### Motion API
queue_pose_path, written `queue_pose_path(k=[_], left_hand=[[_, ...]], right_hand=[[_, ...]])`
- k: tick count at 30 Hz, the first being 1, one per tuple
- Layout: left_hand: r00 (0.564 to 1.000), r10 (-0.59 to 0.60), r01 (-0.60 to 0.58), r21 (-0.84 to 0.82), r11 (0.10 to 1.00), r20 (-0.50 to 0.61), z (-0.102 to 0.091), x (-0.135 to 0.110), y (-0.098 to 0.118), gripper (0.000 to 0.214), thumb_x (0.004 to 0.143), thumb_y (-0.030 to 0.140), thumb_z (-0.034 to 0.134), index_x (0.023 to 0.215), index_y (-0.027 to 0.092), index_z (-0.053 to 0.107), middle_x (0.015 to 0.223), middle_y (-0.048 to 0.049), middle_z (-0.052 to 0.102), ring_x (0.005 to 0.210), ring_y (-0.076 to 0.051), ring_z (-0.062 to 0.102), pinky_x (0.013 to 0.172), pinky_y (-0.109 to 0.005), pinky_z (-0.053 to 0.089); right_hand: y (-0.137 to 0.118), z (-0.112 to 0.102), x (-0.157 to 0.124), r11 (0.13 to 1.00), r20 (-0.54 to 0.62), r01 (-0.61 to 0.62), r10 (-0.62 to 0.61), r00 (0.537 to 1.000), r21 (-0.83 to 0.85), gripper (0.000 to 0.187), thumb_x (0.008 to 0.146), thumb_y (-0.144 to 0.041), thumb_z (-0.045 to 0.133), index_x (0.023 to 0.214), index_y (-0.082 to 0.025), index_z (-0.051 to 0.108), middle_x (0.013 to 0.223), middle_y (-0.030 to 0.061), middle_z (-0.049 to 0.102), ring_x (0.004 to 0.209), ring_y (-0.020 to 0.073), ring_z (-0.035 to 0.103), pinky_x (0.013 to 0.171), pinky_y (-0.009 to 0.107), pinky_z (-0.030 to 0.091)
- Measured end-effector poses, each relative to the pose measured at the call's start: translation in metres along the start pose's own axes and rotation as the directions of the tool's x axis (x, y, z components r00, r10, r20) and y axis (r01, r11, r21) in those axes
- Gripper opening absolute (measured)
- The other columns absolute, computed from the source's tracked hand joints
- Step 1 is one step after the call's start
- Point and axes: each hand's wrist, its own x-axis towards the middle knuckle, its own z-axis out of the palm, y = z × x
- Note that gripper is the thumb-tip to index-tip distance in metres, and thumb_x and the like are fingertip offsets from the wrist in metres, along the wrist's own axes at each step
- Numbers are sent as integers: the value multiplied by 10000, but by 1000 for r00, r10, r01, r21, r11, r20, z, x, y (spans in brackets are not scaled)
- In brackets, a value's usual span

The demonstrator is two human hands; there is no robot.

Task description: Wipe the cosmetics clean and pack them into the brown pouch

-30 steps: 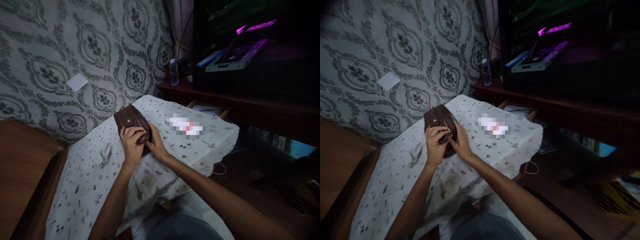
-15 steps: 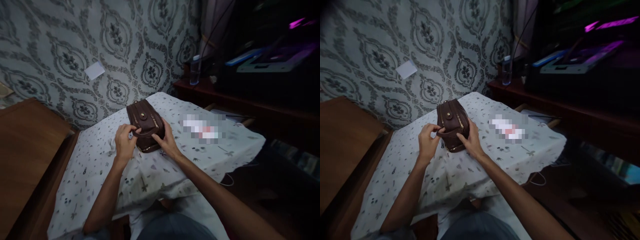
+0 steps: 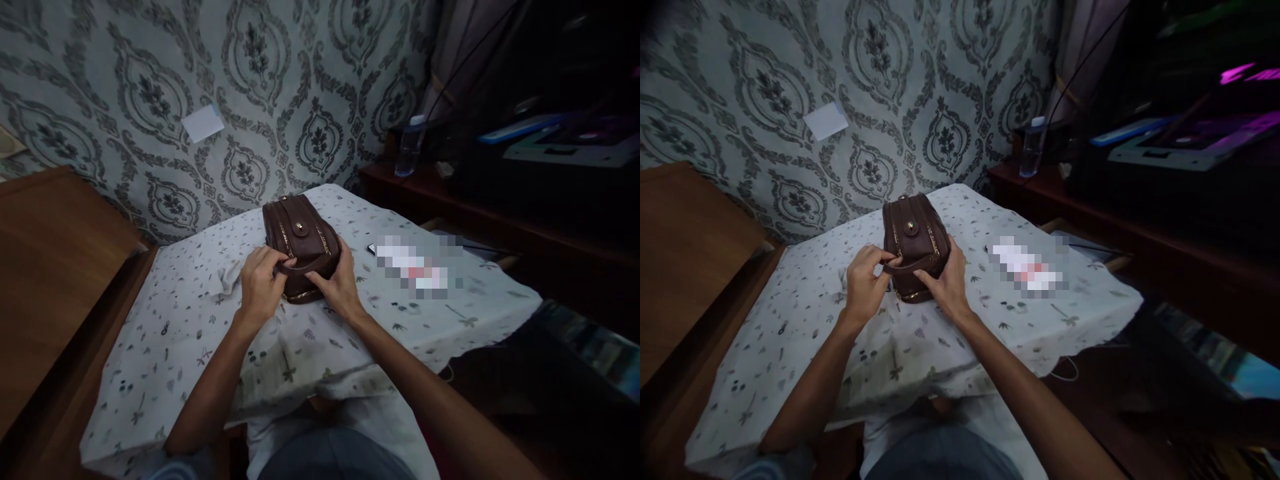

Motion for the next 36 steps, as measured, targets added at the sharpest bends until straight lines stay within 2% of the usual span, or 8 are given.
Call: queue_pose_path(k=[4, 8, 17, 25, 31, 34, 36], left_hand=[[999, 39, -39, 7, 999, 9, -3, 0, 0, 207, 981, 281, 609, 794, 210, 663, 781, -27, 662, 795, -201, 598, 741, -336, 445], [995, 101, -101, 6, 995, 11, -3, -5, 1, 216, 989, 274, 588, 794, 211, 656, 770, -32, 647, 777, -200, 587, 708, -335, 434], [974, 225, -227, 112, 967, 30, 1, -19, 2, 195, 983, 231, 563, 804, 212, 637, 769, -49, 644, 765, -218, 559, 684, -363, 397], [943, 305, -327, 202, 923, 132, 3, -31, 3, 198, 969, 185, 512, 810, 209, 627, 762, -57, 616, 756, -232, 549, 661, -363, 412], [932, 308, -354, 302, 885, 191, 4, -30, 11, 166, 951, 186, 541, 803, 218, 609, 800, -70, 629, 787, -249, 557, 686, -380, 432], [925, 344, -379, 332, 864, 162, 7, -25, 22, 130, 940, 152, 532, 968, 196, 651, 922, -96, 687, 878, -265, 586, 761, -395, 450], [910, 385, -415, 319, 852, 155, 12, -21, 29, 238, 958, 145, 514, 1158, 170, 641, 962, -102, 706, 905, -267, 597, 807, -403, 460]], right_hand=[[0, 1, 0, 1000, -23, 5, -5, 1000, 14, 1022, 821, -683, 699, 1600, -215, 232, 1571, 202, 390, 1458, 402, 393, 1201, 637, 347], [-4, 0, 0, 1000, -34, -11, 11, 999, 8, 980, 834, -647, 704, 1586, -196, 266, 1559, 201, 409, 1446, 399, 408, 1194, 637, 357], [-17, -4, 4, 1000, -36, 12, -11, 999, 18, 876, 823, -640, 717, 1511, -202, 396, 1504, 174, 486, 1425, 396, 439, 1192, 602, 374], [-7, -2, 1, 1000, -32, 2, -2, 999, 17, 948, 823, -612, 723, 1567, -188, 317, 1500, 183, 486, 1426, 392, 442, 1195, 635, 350], [-7, -1, 2, 1000, -45, 10, -11, 999, -8, 947, 835, -616, 707, 1575, -190, 297, 1527, 188, 477, 1433, 385, 443, 1206, 631, 343], [-5, 1, 2, 1000, -46, 25, -26, 999, -19, 958, 833, -609, 703, 1581, -178, 285, 1515, 200, 488, 1440, 384, 438, 1208, 615, 350], [-3, 2, 1, 999, -48, 29, -30, 998, -25, 936, 847, -593, 682, 1584, -183, 278, 1517, 201, 488, 1438, 370, 444, 1209, 595, 358]])
